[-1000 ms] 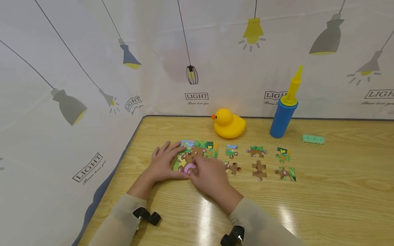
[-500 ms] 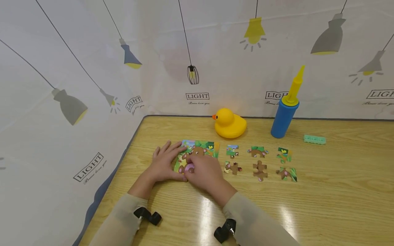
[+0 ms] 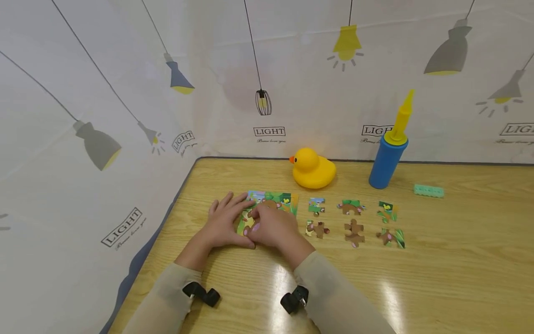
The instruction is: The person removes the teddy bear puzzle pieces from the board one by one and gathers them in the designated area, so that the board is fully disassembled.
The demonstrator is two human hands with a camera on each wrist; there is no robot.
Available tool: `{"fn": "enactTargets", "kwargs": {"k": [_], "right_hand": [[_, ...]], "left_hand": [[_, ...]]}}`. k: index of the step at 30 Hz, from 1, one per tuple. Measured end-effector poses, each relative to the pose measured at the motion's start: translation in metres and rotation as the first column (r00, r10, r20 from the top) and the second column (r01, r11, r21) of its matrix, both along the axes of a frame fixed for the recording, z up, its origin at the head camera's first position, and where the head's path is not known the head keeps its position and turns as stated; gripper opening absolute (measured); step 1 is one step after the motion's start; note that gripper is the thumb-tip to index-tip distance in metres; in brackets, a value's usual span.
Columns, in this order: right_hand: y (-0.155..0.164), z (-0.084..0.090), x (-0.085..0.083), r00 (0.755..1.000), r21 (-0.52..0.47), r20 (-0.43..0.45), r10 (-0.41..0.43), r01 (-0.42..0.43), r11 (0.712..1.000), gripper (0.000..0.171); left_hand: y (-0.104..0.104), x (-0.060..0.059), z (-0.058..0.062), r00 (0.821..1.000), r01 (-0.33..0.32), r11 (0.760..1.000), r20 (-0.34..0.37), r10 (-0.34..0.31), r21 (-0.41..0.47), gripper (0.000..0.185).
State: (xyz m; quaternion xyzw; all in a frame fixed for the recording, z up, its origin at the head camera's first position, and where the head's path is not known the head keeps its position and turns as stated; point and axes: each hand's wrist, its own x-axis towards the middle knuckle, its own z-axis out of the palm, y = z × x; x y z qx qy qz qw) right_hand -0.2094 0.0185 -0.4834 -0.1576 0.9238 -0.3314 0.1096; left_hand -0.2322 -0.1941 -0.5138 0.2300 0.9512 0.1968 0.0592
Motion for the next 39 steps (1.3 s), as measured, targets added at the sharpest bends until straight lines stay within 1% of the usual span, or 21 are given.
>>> {"fn": "enactTargets", "kwargs": {"k": [5, 11, 18, 23, 27, 31, 36, 39], "right_hand": [[0.001, 0.002, -0.002, 0.999, -0.003, 0.028, 0.027, -0.027, 1.000, 0.046], [0.002, 0.003, -0.002, 0.999, -0.011, 0.046, 0.028, -0.028, 1.000, 0.047], [0.004, 0.004, -0.002, 0.999, -0.021, 0.019, 0.030, -0.030, 0.999, 0.050], [0.005, 0.001, -0.001, 1.000, -0.034, 0.002, 0.025, -0.025, 0.999, 0.052], [0.006, -0.007, 0.001, 0.999, -0.066, -0.037, 0.003, -0.005, 0.998, 0.051], [0.008, -0.015, 0.003, 0.994, -0.115, -0.105, -0.027, 0.015, 0.993, 0.050], [0.010, -0.022, 0.005, 0.982, -0.167, -0.188, -0.032, 0.000, 0.986, 0.050], [0.011, -0.027, 0.008, 0.971, -0.159, -0.238, -0.028, -0.011, 0.987, 0.051]], "left_hand": [[0.000, -0.001, 0.001, 1.000, 0.005, 1.000, -0.002, -0.005, 0.003, 0.121], [0.000, 0.000, 0.001, 1.000, 0.006, 1.000, 0.017, -0.006, -0.011, 0.122], [0.000, -0.001, 0.001, 1.000, 0.006, 1.000, 0.014, -0.005, -0.018, 0.122], [0.001, -0.001, 0.002, 1.000, 0.008, 1.000, 0.015, -0.008, -0.027, 0.122], [0.001, 0.001, 0.002, 1.000, 0.010, 1.000, 0.014, -0.010, -0.019, 0.122], [0.000, 0.001, 0.002, 1.000, 0.014, 1.000, 0.003, -0.014, -0.012, 0.122], [-0.001, 0.000, 0.002, 1.000, 0.015, 1.000, 0.002, -0.015, -0.018, 0.121], [-0.001, 0.000, 0.002, 1.000, 0.016, 0.999, 0.005, -0.016, -0.030, 0.121]]}}
